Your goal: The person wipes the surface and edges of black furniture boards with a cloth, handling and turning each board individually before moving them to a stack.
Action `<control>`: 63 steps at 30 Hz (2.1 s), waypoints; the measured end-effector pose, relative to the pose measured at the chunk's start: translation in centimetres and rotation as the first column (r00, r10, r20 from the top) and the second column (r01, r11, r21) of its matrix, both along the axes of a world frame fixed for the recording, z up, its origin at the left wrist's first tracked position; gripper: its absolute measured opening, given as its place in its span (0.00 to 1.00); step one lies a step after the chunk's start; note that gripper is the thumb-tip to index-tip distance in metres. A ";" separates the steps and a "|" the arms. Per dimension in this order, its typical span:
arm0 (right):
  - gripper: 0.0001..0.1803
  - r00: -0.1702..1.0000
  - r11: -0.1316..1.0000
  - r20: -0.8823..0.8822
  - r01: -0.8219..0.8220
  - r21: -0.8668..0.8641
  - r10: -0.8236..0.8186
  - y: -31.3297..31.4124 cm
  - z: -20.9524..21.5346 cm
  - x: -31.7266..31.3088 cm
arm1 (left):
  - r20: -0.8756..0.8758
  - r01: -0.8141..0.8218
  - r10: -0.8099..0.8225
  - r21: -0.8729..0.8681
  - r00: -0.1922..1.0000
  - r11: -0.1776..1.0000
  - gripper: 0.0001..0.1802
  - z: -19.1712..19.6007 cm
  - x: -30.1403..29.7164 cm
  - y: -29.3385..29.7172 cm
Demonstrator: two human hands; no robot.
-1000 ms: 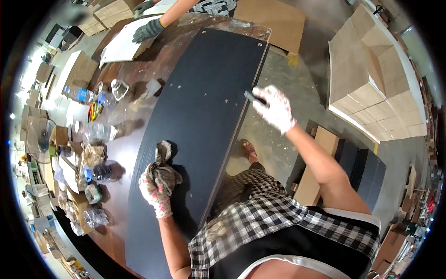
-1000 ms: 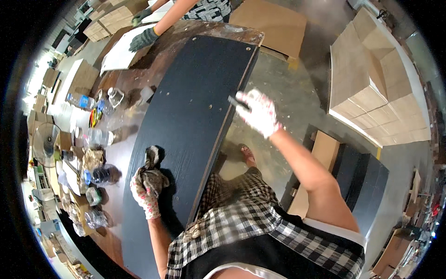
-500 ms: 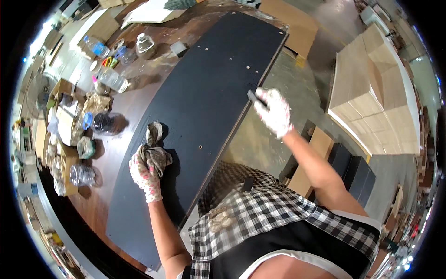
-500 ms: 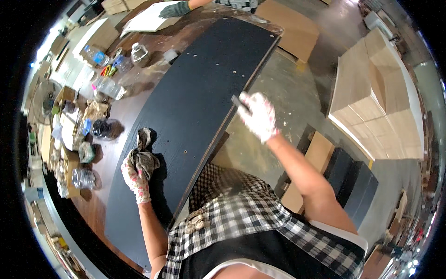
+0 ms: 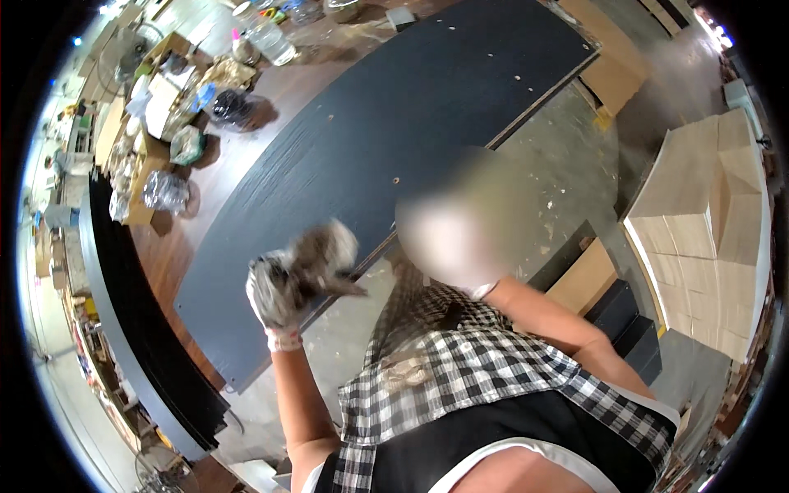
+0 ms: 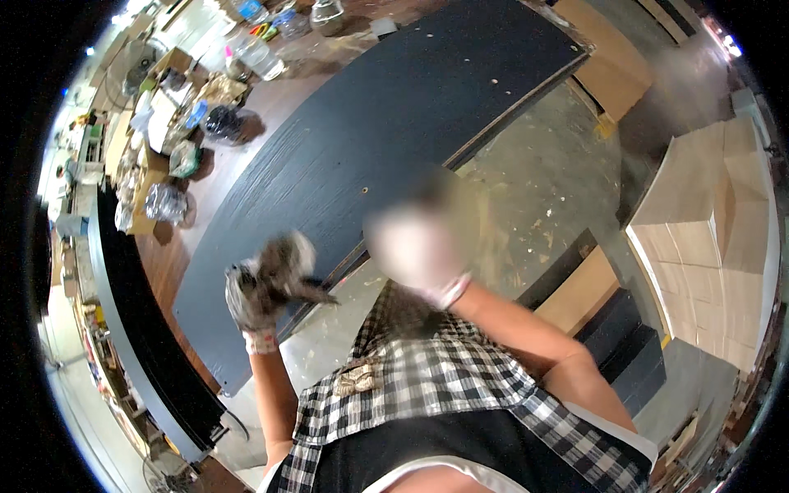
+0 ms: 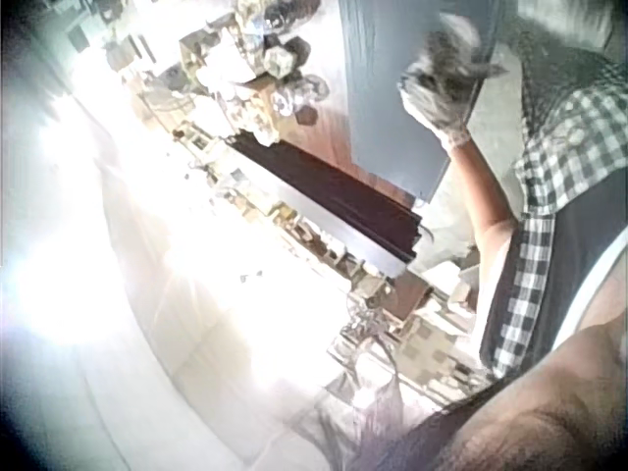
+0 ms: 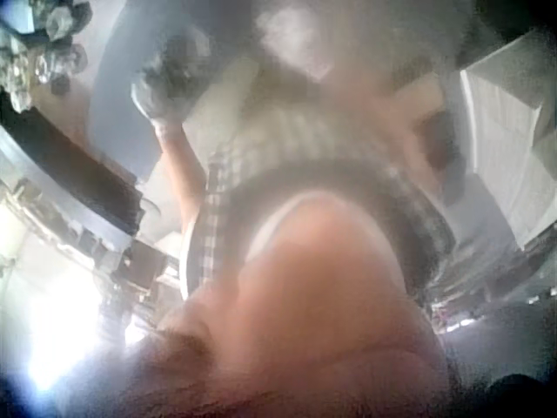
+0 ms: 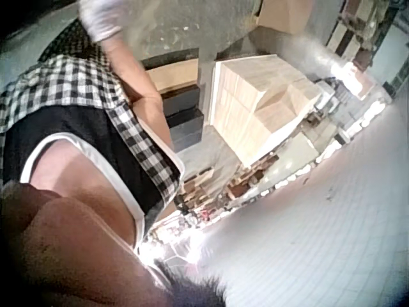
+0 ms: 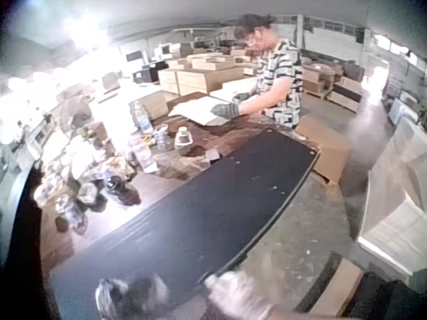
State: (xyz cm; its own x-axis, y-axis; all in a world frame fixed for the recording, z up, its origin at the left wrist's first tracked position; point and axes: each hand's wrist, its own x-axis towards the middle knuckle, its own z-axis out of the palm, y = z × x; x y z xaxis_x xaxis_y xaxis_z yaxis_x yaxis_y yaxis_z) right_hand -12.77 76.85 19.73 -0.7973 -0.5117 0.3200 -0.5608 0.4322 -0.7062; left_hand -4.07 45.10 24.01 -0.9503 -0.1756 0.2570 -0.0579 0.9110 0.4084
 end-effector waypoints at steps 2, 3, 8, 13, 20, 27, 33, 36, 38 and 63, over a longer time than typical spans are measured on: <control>0.13 0.983 0.986 0.089 -0.163 0.039 0.159 -4.1 3.7 2.8 | 0.206 -0.111 -0.016 0.589 0.978 0.800 0.22 -0.4 4.5 -0.1; 0.12 0.929 0.977 -0.328 -0.120 0.178 0.174 -4.9 4.2 3.8 | 0.213 -0.061 -0.110 0.666 0.971 0.744 0.21 0.6 5.9 1.2; 0.24 0.966 0.967 0.194 -0.126 -0.220 0.170 -2.4 0.3 -1.7 | 0.248 0.334 -0.392 0.246 0.886 0.910 0.16 -2.1 11.9 1.4; 0.20 0.989 0.985 -0.040 -0.141 0.095 0.145 -11.7 -0.2 7.9 | 0.443 -0.327 -0.315 0.874 0.839 0.359 0.12 -8.2 15.9 -0.4; 0.19 0.983 0.985 -0.059 -0.174 0.019 0.175 -16.2 -3.0 10.9 | 0.365 0.021 -0.342 0.657 0.866 0.754 0.10 -10.2 21.2 -6.7; 0.23 0.928 0.911 -0.074 -0.341 0.232 0.366 -25.5 -3.3 17.7 | 0.345 0.032 -0.252 0.534 0.904 0.845 0.10 -13.1 24.3 -9.7; 0.14 0.530 0.617 -0.319 -0.709 0.342 0.785 -35.1 -1.2 23.0 | 0.364 0.077 -0.249 0.426 0.898 0.901 0.10 -19.0 26.8 -8.4; 0.12 0.715 0.766 -0.299 -0.635 0.101 0.632 -34.4 1.2 22.2 | 0.348 0.088 -0.218 0.354 0.912 0.931 0.10 -22.2 29.6 -8.6; 0.16 0.852 0.878 -0.217 -0.474 0.065 0.476 -31.3 -1.2 20.0 | 0.279 0.100 -0.219 0.387 0.935 0.917 0.10 -19.9 29.2 -8.8; 0.11 0.609 0.662 -0.324 -0.478 0.577 0.724 -35.9 3.0 17.7 | 0.417 0.195 -0.339 0.351 0.844 0.916 0.14 -13.9 26.5 -9.7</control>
